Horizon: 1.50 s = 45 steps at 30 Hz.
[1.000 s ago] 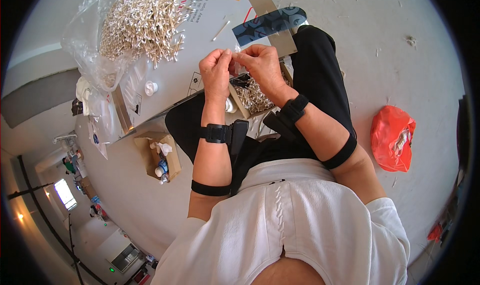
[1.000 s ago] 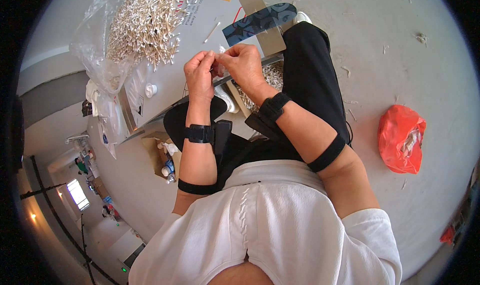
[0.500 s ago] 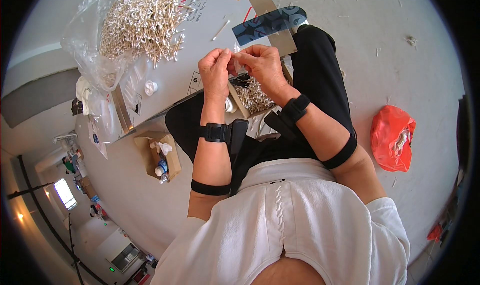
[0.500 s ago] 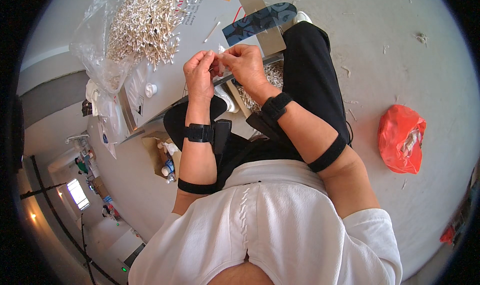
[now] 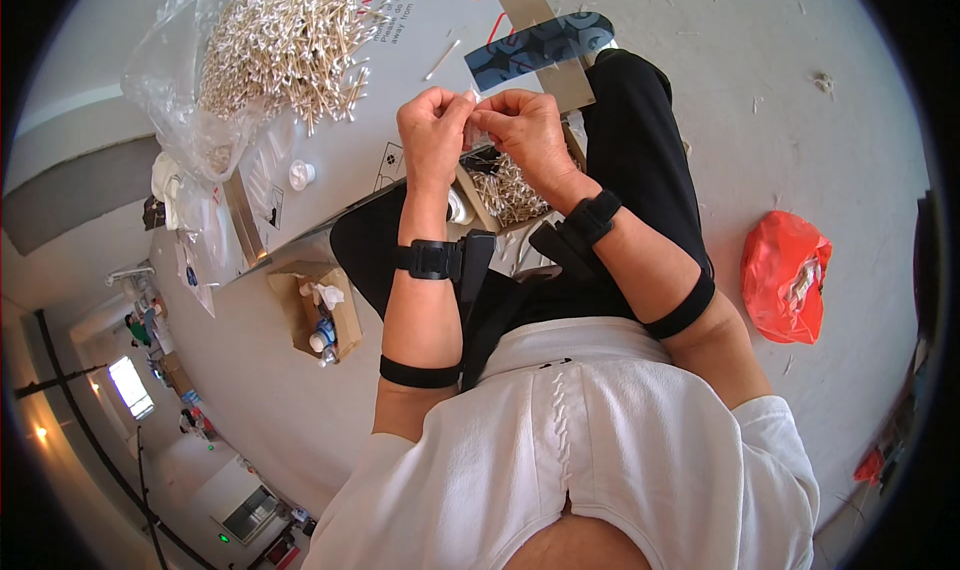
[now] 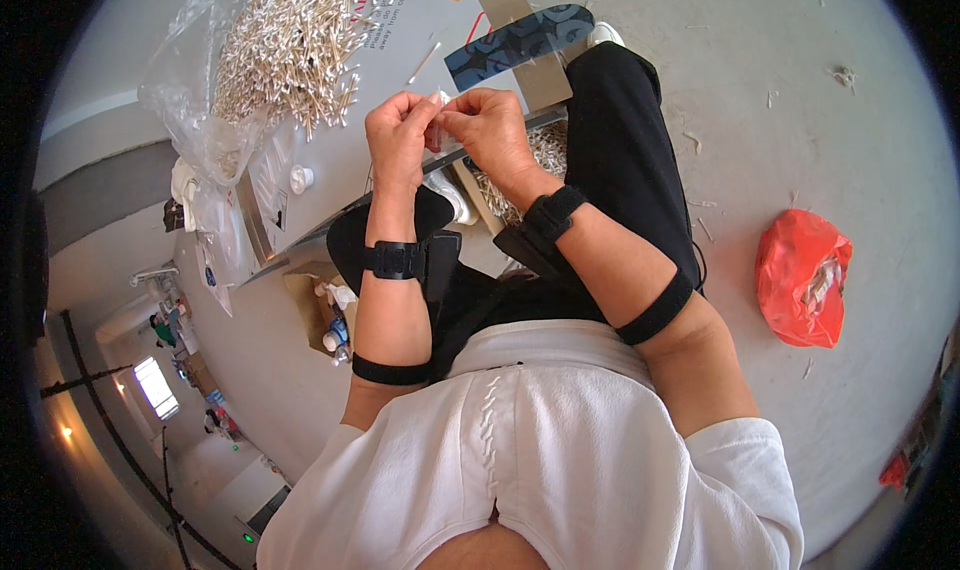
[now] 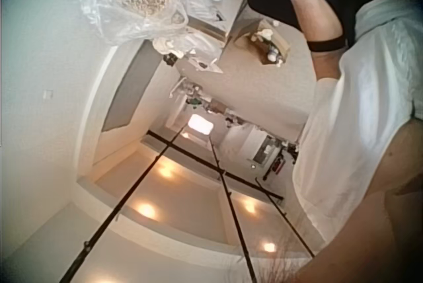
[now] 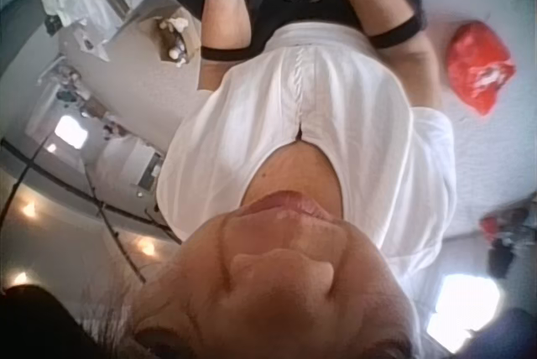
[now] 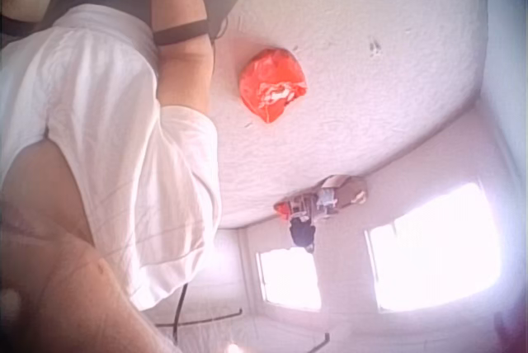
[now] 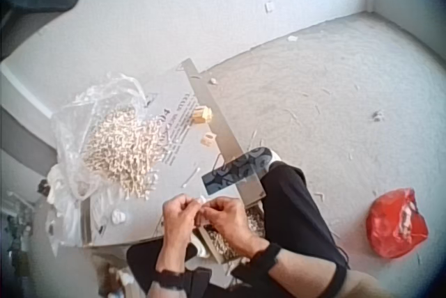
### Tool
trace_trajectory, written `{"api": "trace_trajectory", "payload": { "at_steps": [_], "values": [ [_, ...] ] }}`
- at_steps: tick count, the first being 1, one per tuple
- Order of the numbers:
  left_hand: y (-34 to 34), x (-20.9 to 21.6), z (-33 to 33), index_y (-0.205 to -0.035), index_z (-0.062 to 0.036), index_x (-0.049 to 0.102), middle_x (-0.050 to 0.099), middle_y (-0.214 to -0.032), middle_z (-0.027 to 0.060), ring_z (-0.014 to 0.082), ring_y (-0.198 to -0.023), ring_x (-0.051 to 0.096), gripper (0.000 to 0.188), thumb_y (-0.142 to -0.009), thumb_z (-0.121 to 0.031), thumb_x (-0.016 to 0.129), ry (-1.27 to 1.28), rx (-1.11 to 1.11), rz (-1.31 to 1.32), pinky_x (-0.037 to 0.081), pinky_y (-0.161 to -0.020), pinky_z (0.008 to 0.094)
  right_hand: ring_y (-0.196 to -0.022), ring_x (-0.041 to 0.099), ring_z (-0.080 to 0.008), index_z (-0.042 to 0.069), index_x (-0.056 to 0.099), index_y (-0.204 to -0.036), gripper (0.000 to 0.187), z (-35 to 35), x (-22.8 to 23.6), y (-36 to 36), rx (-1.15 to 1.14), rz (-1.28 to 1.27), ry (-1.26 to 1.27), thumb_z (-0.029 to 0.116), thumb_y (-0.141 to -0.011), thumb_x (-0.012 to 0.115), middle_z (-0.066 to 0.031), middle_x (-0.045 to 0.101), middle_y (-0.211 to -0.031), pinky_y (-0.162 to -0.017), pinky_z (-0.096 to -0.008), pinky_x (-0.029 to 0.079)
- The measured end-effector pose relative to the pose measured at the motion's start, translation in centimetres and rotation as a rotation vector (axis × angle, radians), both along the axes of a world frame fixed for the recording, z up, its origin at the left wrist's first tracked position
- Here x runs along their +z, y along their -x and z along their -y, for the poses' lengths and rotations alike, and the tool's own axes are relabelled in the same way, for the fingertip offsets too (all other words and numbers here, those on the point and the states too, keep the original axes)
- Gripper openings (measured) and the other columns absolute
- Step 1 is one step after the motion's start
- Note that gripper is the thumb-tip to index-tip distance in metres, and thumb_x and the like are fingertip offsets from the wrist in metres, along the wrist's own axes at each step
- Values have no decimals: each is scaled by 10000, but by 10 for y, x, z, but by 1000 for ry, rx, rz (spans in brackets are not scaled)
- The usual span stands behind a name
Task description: Packaging small white swabs into plastic retail containers.
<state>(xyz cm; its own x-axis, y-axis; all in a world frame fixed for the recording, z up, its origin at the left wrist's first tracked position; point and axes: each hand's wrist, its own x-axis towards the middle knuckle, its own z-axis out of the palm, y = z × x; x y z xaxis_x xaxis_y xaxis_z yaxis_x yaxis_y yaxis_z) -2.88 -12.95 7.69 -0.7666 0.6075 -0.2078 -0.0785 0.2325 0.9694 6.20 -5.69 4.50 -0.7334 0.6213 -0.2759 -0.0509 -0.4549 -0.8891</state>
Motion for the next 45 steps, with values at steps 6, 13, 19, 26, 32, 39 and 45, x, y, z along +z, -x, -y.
{"api": "trace_trajectory", "payload": {
  "at_steps": [6,13,19,26,32,39,45],
  "values": [
    [0,-5,1,-635,4,545,510,-539,8,58,-434,437,204,-812,-65,620,6,45,3,345,-382,210,-548,477,-47,-41,642,-812,98,-1,1,-1,7,20,-7,56,-805,659,-23,598,-667,-477,-192,382],
    [2,-9,2,-646,4,555,501,-556,-10,47,-457,425,204,-830,-69,605,2,40,-24,345,-384,210,-578,508,-72,-52,643,-744,165,-2,4,-1,-1,19,23,102,-795,671,-45,601,-637,-512,-227,417],
    [-1,-5,2,-690,14,561,532,-570,22,71,-456,460,170,-846,-52,567,-33,29,44,368,-408,215,-524,451,-42,-23,631,-755,129,-2,3,2,-10,39,-17,90,-807,664,-13,570,-619,-446,-189,341],
    [-2,-3,4,-720,22,570,556,-598,37,87,-485,507,151,-854,-44,547,-49,29,85,397,-432,214,-526,454,-50,-30,628,-755,112,-2,3,0,-10,10,17,67,-797,665,-13,576,-625,-460,-198,355],
    [-2,-3,5,-726,25,571,561,-603,41,85,-491,500,142,-843,-53,590,-93,6,102,385,-434,217,-561,510,-70,-49,627,-717,84,-2,2,0,-14,-36,58,17,-766,643,-43,593,-624,-503,-213,415],
    [-1,0,2,-717,28,570,569,-598,50,87,-473,489,127,-806,-37,633,-42,-34,33,381,-429,219,-558,506,-71,-52,629,-724,125,-2,-2,0,-25,-14,17,52,-784,661,-43,592,-628,-491,-217,410],
    [0,-3,1,-692,32,569,549,-573,33,75,-464,479,143,-812,-35,610,17,-25,-28,381,-411,215,-530,463,-45,-36,631,-767,117,-1,0,0,-23,7,-4,69,-813,652,-13,577,-633,-462,-193,365]
  ]
}}
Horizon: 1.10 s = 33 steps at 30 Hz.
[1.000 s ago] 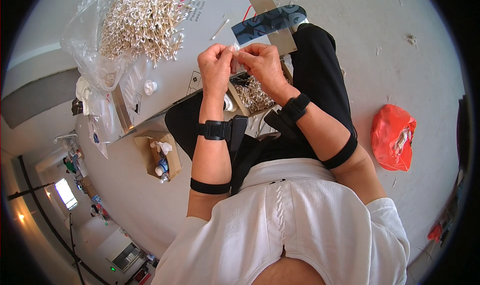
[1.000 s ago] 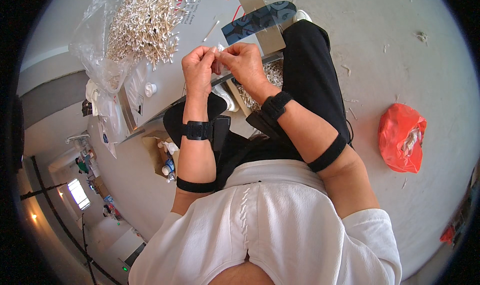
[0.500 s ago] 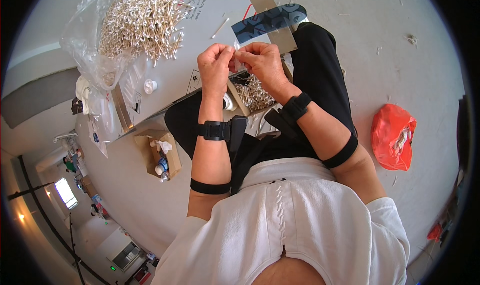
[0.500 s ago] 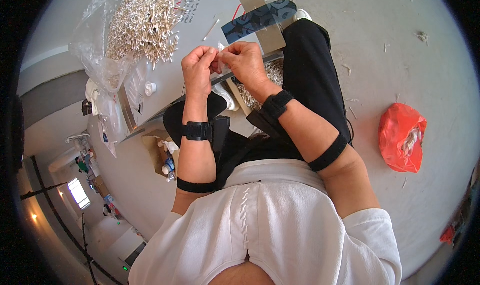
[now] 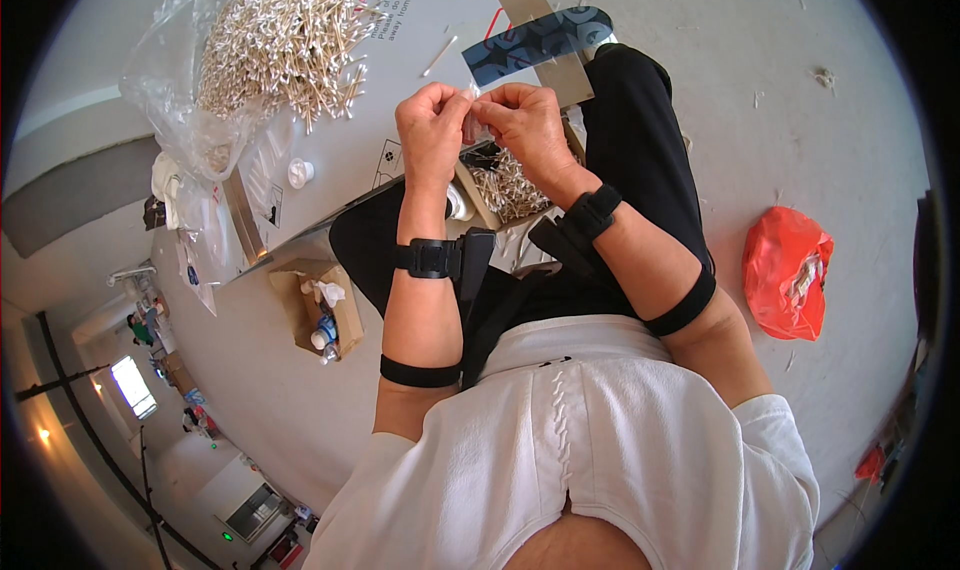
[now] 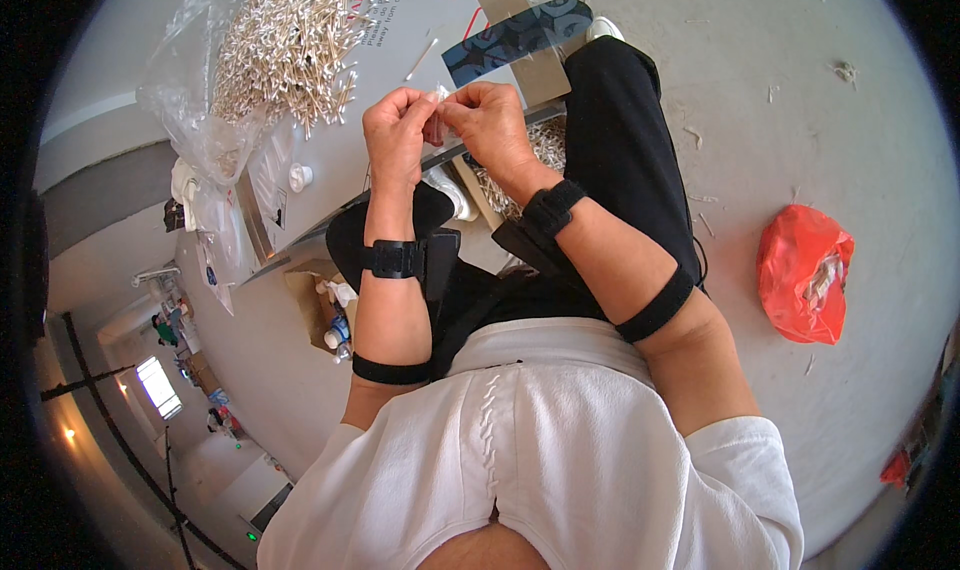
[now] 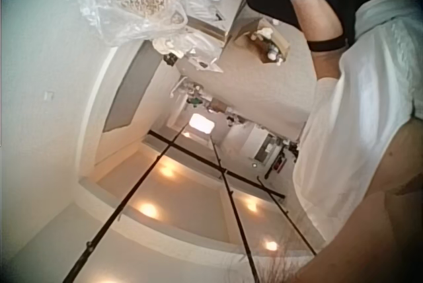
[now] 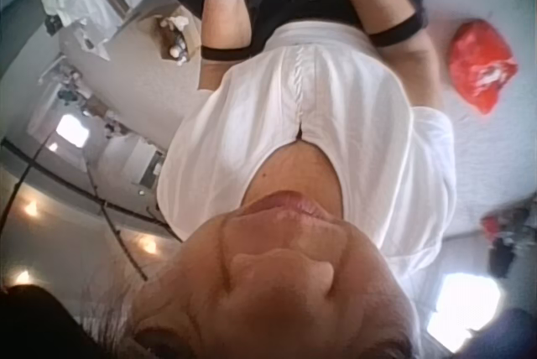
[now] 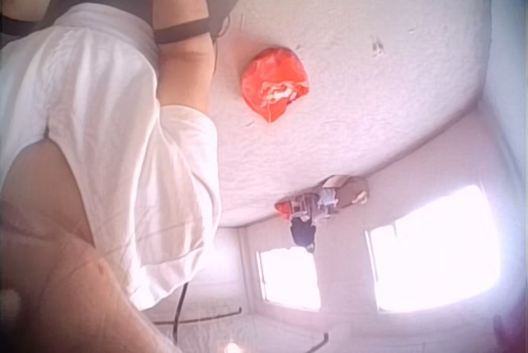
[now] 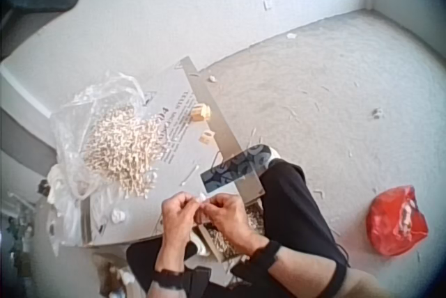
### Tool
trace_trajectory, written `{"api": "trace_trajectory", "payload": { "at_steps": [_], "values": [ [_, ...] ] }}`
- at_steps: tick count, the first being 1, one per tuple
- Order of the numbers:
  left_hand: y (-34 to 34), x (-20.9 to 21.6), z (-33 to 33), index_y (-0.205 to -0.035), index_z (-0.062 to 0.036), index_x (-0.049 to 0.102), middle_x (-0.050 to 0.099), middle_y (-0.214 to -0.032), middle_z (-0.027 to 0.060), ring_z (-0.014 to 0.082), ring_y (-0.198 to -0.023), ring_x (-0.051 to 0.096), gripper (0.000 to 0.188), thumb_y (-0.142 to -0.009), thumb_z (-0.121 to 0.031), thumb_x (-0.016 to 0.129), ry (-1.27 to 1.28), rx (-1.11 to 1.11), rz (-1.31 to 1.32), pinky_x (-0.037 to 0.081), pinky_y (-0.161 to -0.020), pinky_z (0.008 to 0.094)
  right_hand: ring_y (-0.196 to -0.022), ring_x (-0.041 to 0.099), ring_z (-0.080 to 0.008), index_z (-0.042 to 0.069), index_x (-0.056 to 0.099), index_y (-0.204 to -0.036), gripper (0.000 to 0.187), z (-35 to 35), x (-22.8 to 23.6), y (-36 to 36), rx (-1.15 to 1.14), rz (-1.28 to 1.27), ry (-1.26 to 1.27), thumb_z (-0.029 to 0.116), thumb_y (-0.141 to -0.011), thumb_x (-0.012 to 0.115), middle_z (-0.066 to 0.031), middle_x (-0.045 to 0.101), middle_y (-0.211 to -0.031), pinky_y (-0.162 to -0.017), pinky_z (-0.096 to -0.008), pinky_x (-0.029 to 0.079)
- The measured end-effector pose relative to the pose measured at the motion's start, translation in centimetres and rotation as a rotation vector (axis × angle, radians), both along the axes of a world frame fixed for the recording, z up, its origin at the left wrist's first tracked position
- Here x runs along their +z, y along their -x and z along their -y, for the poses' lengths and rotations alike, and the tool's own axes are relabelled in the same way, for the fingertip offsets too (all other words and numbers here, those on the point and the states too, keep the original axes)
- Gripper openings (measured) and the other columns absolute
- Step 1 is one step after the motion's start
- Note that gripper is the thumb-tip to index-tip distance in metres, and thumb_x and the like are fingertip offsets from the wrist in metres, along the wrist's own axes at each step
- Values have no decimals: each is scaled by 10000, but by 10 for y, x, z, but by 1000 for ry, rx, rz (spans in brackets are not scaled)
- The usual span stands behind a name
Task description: Packaging small white swabs into plastic retail containers.
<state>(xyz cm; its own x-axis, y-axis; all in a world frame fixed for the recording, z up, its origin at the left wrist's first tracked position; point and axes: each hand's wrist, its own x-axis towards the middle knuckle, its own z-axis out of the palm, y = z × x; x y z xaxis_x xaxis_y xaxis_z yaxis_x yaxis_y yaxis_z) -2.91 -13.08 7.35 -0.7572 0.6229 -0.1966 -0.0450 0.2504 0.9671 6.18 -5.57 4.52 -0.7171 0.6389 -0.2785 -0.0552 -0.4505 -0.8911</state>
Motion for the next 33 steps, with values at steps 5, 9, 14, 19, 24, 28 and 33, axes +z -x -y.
{"api": "trace_trajectory", "payload": {
  "at_steps": [5,9,14,19,24,28,33],
  "values": [
    [0,-3,1,-711,42,577,537,-569,25,73,-465,466,149,-831,-46,586,-11,31,9,378,-420,217,-570,515,-75,-50,634,-721,115,-2,0,-1,-10,-2,20,51,-772,654,-45,599,-631,-508,-221,419],
    [-3,-1,2,-725,43,581,536,-571,23,75,-473,466,137,-837,-35,573,-54,9,35,381,-434,219,-565,518,-76,-48,636,-723,112,-3,1,-1,-9,-4,31,52,-768,657,-46,601,-632,-507,-223,421],
    [-2,-3,6,-793,42,595,572,-628,50,101,-505,501,99,-859,-14,548,-44,-25,15,418,-480,237,-557,518,-76,-48,637,-721,112,-2,-1,0,-9,-10,37,52,-767,657,-43,599,-627,-499,-223,419],
    [-1,-3,7,-825,49,608,584,-642,51,98,-517,515,77,-849,8,548,-21,-22,0,428,-490,232,-544,512,-75,-56,633,-719,129,-3,0,0,-21,-9,96,59,-776,649,-47,594,-619,-480,-223,403],
    [-2,-1,7,-848,53,616,595,-660,51,98,-534,533,80,-833,34,540,-4,-20,-15,439,-507,223,-536,507,-74,-55,632,-713,155,-5,3,0,-26,-13,130,82,-785,651,-51,591,-608,-473,-225,397],
    [-7,3,6,-845,51,610,603,-681,46,90,-569,545,92,-778,60,548,-16,-44,-44,462,-544,217,-544,525,-80,-48,634,-704,185,-7,2,2,11,33,-19,115,-774,685,-55,597,-610,-477,-237,423],
    [-16,-1,7,-854,42,605,612,-718,36,79,-636,561,153,-709,77,573,-42,-18,-118,490,-612,218,-562,540,-79,-45,634,-701,202,-6,-1,6,4,67,-91,132,-755,717,-59,608,-620,-491,-243,446]
  ]
}}
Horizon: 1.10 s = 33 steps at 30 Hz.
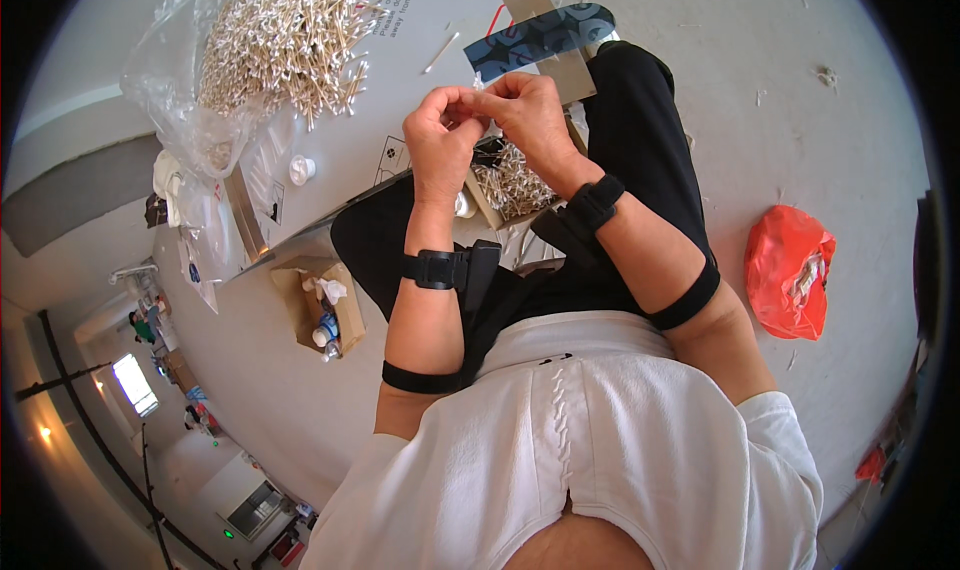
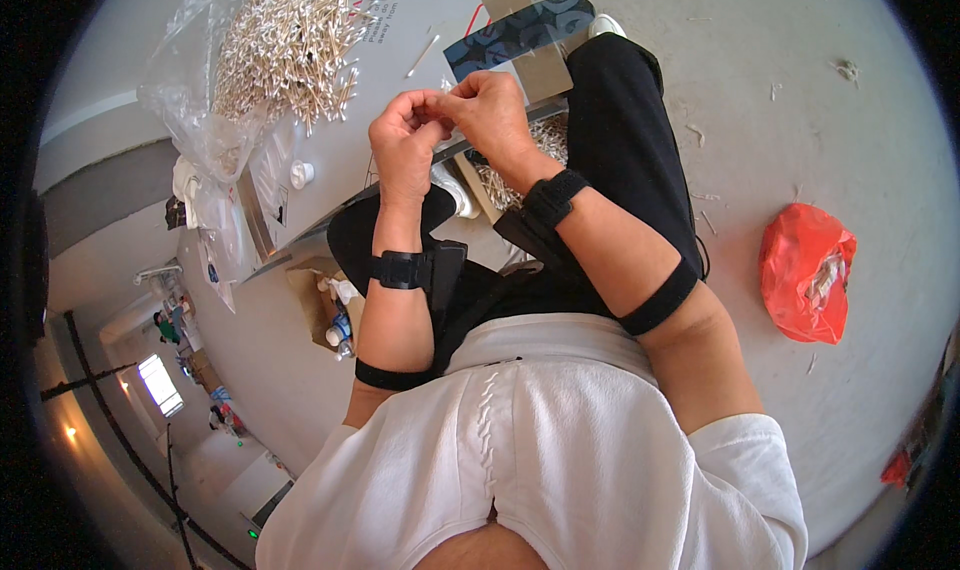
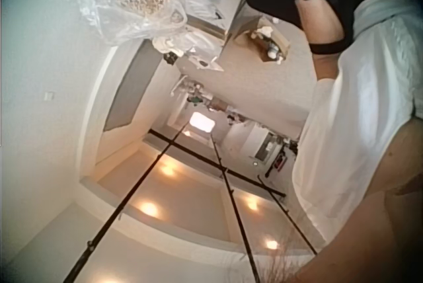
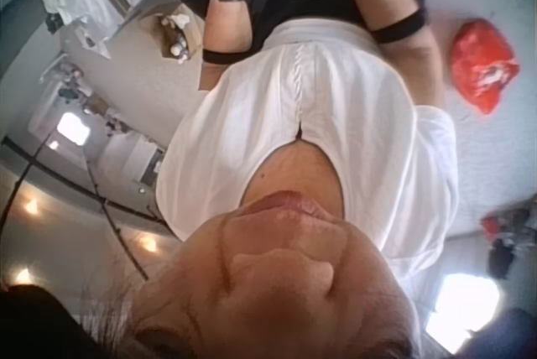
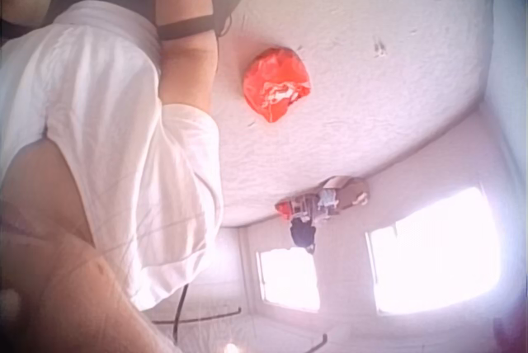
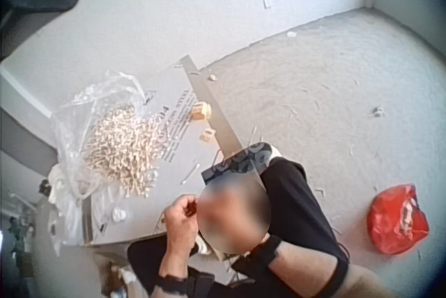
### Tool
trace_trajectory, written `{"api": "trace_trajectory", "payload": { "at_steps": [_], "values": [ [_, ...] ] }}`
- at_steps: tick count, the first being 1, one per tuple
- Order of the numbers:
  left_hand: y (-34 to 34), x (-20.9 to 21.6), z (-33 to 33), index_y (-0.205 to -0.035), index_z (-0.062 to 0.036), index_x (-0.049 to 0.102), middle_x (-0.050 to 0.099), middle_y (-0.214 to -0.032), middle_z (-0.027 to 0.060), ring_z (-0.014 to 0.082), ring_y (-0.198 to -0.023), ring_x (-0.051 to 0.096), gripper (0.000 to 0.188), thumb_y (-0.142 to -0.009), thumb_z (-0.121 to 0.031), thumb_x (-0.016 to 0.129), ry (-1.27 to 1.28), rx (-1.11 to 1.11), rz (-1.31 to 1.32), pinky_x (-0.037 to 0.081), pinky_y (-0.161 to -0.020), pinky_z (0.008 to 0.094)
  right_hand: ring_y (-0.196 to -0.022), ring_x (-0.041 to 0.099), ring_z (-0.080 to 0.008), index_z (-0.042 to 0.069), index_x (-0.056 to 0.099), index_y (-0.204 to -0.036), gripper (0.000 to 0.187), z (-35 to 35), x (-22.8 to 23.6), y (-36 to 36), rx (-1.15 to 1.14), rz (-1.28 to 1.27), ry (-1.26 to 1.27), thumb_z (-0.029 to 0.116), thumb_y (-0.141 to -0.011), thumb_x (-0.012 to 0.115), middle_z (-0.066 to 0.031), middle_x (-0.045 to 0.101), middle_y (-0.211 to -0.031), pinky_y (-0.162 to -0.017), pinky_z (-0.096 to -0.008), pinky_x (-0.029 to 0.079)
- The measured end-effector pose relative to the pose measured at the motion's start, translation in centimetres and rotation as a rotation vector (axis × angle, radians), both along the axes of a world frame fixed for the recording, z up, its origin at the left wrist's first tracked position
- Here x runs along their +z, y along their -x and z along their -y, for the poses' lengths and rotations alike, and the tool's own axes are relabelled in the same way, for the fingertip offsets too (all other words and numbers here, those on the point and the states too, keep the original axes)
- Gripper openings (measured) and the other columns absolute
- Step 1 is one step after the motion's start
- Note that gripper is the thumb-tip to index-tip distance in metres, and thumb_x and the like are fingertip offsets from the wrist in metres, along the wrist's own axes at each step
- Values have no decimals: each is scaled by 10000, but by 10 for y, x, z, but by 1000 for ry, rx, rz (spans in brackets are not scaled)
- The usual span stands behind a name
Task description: Packaging small white swabs into plastic retail containers.
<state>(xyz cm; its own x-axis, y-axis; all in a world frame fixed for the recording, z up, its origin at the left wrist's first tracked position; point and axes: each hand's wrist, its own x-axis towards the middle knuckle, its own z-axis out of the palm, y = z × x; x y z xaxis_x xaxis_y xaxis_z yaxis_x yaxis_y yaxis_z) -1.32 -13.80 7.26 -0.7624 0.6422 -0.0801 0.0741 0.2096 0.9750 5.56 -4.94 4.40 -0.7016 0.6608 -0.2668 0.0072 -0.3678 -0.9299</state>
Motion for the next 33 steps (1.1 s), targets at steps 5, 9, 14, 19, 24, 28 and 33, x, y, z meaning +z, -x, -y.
{"api": "trace_trajectory", "payload": {
  "at_steps": [5,9,14,19,24,28,33],
  "values": [
    [-3,-3,4,-949,45,588,615,-851,56,103,-749,587,257,-708,134,580,-6,-19,4,521,-724,243,-568,537,-78,-51,634,-710,212,0,-4,-2,-6,-26,21,136,-757,722,-61,614,-631,-494,-233,442],
    [-2,-5,6,-967,51,580,614,-857,64,111,-760,590,258,-719,120,594,-46,-22,48,522,-725,244,-590,531,-74,-53,640,-754,165,-1,-2,-8,21,-111,145,100,-778,696,-50,616,-670,-507,-219,435],
    [-2,-4,5,-990,61,568,616,-880,84,121,-775,593,278,-720,100,626,-28,-22,54,520,-730,246,-582,507,-50,-15,637,-828,100,-1,-1,-11,55,-131,177,84,-824,650,-17,605,-698,-497,-181,384],
    [-2,-4,4,-967,59,577,616,-847,75,110,-745,583,275,-700,82,635,-58,-10,61,510,-703,237,-577,499,-48,-6,640,-838,87,-2,-2,-12,73,-134,194,80,-830,644,-11,605,-699,-506,-175,388],
    [-1,-5,5,-983,58,578,617,-866,78,117,-743,588,243,-744,96,599,-47,-20,49,511,-679,238,-573,489,-39,-5,640,-842,81,-2,1,-13,67,-130,188,76,-832,641,-6,602,-696,-504,-164,386],
    [-1,-5,4,-950,53,597,617,-808,68,110,-686,583,149,-804,51,567,-58,-9,31,492,-620,235,-603,513,-69,-42,630,-780,101,-2,3,-13,38,-143,183,52,-805,658,-38,598,-688,-526,-205,426],
    [1,-6,4,-934,55,607,618,-783,63,105,-662,576,120,-830,39,551,-57,-8,24,489,-607,236,-589,503,-54,-21,632,-801,88,-2,1,-12,33,-128,170,64,-813,652,-21,601,-694,-515,-184,405]
  ]
}}
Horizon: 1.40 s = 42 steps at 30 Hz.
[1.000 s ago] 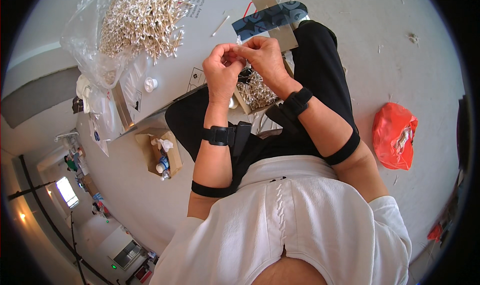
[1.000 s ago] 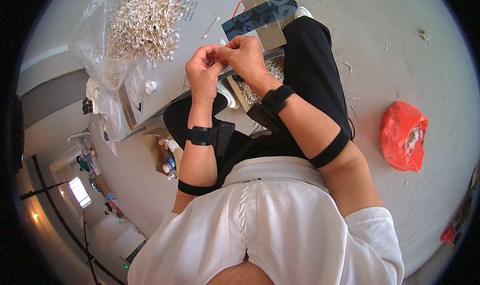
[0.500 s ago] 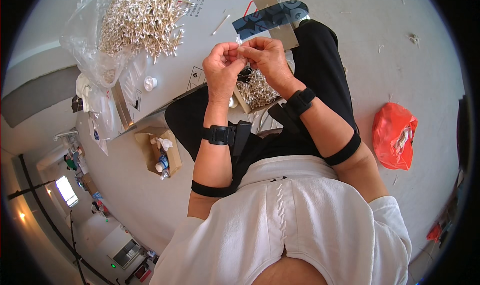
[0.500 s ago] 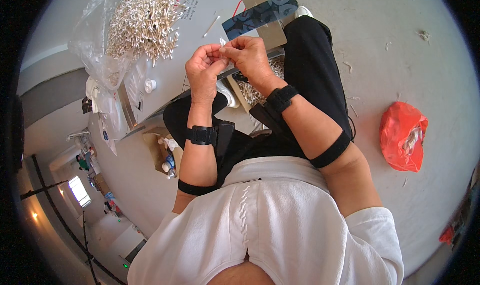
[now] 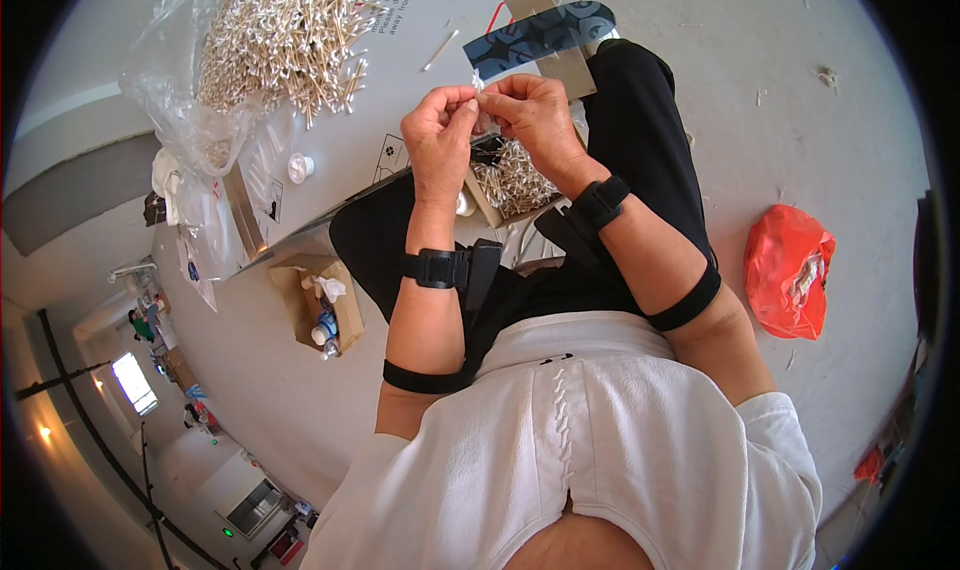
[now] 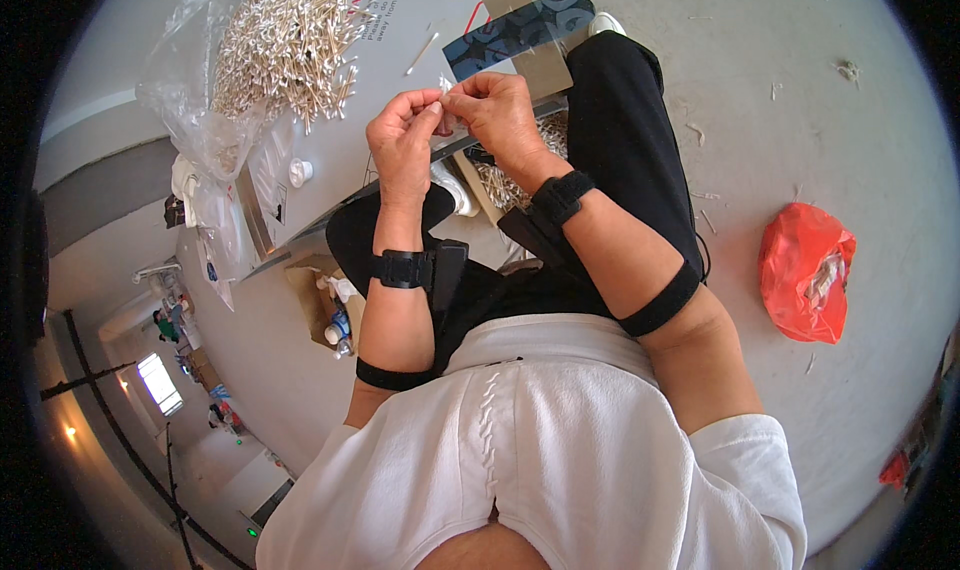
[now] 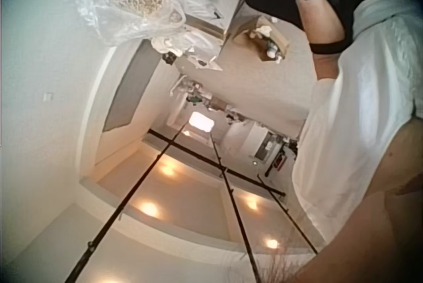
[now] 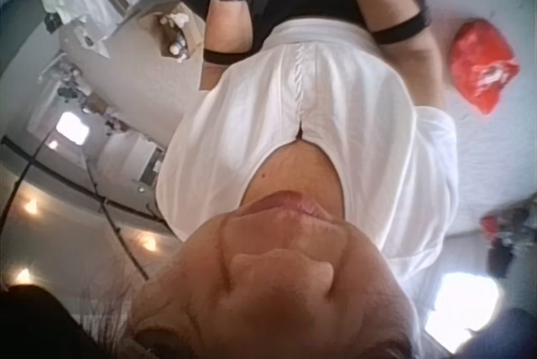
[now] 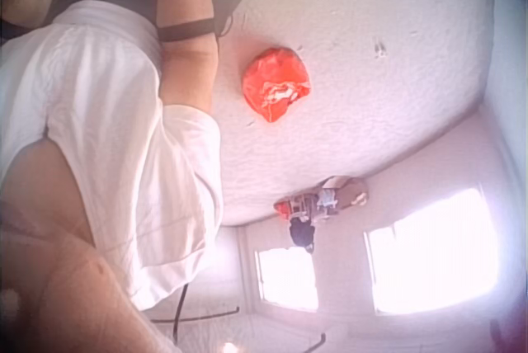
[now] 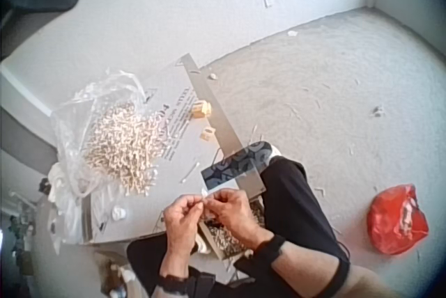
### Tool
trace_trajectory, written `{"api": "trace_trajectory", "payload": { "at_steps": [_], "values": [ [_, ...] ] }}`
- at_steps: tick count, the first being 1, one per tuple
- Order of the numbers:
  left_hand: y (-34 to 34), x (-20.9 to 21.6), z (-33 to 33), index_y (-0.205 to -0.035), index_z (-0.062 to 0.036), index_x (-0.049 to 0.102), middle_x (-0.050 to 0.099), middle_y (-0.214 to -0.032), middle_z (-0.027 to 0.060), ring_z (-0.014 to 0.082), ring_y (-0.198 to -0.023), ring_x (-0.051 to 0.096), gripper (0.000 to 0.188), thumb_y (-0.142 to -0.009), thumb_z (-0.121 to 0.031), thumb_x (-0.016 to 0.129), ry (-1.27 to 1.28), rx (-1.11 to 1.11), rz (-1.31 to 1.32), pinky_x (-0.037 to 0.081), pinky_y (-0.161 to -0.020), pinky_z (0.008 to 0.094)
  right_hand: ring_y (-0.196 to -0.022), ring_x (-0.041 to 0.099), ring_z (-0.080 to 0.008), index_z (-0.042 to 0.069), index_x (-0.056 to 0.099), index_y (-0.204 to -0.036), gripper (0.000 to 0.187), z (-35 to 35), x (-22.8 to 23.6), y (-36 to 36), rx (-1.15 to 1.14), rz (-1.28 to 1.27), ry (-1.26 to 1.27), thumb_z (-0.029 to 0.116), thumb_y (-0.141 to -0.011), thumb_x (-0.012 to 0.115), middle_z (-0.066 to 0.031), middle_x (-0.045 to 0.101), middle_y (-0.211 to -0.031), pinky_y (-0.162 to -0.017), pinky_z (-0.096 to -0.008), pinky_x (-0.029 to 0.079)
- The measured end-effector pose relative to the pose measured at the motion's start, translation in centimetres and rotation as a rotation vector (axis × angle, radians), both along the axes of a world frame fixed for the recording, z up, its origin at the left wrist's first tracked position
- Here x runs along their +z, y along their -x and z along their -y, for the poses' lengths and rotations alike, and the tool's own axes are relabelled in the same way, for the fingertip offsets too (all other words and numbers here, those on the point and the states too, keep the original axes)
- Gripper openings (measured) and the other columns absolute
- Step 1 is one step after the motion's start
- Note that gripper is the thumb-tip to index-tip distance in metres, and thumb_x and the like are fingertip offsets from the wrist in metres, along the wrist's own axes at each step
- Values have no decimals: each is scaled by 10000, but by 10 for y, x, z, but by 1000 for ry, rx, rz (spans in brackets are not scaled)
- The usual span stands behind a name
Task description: Packaging small white swabs into plastic retail containers.
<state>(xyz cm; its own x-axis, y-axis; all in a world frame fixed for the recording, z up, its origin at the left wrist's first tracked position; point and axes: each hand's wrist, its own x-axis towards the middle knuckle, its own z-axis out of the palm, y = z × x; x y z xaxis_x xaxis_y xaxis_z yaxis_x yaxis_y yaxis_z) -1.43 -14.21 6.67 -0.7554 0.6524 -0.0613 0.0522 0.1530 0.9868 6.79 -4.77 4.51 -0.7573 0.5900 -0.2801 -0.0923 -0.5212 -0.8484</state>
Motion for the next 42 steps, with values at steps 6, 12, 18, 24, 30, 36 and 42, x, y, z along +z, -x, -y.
{"api": "trace_trajectory", "payload": {
  "at_steps": [6,12,18,24,30,36,42],
  "values": [
    [1,1,-1,-916,57,620,617,-748,54,95,-631,564,109,-831,40,555,16,13,-5,483,-587,226,-566,490,-40,-4,638,-823,88,0,-2,1,6,8,-10,83,-821,653,-6,600,-687,-493,-164,378],
    [-1,3,-6,-863,43,621,607,-714,18,49,-612,544,82,-801,57,569,37,54,3,466,-545,193,-557,506,-55,-32,638,-764,149,0,-3,3,-17,49,-70,108,-794,681,-31,607,-652,-493,-197,405],
    [-3,1,-9,-855,35,581,602,-713,36,59,-603,556,82,-779,67,583,123,51,-130,469,-544,199,-532,571,-124,-43,630,-700,189,2,-1,7,-87,172,-383,131,-753,682,-118,617,-599,-508,-274,463],
    [-7,-3,-9,-900,5,487,553,-677,21,60,-566,511,189,-754,77,584,101,103,-231,444,-515,209,-556,488,-71,-47,586,-698,183,3,-3,7,-69,182,-501,102,-788,644,-50,569,-587,-503,-245,416],
    [-14,-3,-10,-917,-11,482,538,-673,58,123,-556,509,243,-713,93,564,186,168,-493,432,-523,271,-551,583,-192,-47,604,-682,162,3,-9,8,-69,170,-474,109,-725,620,-171,596,-606,-536,-329,473],
    [-12,-3,-7,-846,-30,538,534,-737,118,297,-647,547,173,-707,73,527,237,138,-868,460,-570,364,-559,566,-153,-49,613,-696,157,3,-9,9,-67,142,-444,103,-734,621,-151,599,-602,-528,-309,467],
    [-11,2,-6,-798,-27,561,525,-783,116,295,-652,553,107,-727,49,535,227,68,-954,470,-566,367,-559,554,-127,-57,622,-709,162,2,-10,10,-47,82,-357,99,-753,620,-108,610,-613,-517,-281,459]
  ]
}}
